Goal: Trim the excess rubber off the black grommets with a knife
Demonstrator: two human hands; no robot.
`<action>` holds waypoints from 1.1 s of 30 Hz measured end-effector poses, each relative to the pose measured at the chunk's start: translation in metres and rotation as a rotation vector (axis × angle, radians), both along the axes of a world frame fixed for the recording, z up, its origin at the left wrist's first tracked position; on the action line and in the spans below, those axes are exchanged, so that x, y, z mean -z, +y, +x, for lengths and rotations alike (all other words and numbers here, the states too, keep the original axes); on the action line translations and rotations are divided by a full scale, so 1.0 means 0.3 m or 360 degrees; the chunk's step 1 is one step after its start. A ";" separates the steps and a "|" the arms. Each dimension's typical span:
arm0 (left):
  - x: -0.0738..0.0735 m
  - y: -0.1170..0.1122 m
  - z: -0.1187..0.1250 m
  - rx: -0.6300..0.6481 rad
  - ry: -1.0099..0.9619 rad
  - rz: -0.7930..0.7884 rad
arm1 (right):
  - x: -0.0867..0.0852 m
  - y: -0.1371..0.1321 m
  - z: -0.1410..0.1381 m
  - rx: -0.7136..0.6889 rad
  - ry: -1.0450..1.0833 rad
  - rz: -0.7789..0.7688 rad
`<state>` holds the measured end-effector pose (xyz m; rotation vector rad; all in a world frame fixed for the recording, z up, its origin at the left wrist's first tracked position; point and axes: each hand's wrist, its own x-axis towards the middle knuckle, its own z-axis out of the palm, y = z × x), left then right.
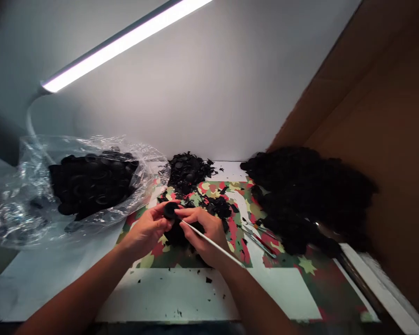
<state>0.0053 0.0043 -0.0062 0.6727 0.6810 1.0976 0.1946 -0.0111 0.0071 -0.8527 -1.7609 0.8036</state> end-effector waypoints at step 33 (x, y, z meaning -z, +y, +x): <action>-0.133 -0.115 0.125 0.0189 0.0519 0.0417 | -0.118 -0.194 0.205 0.0263 -0.0179 -0.0074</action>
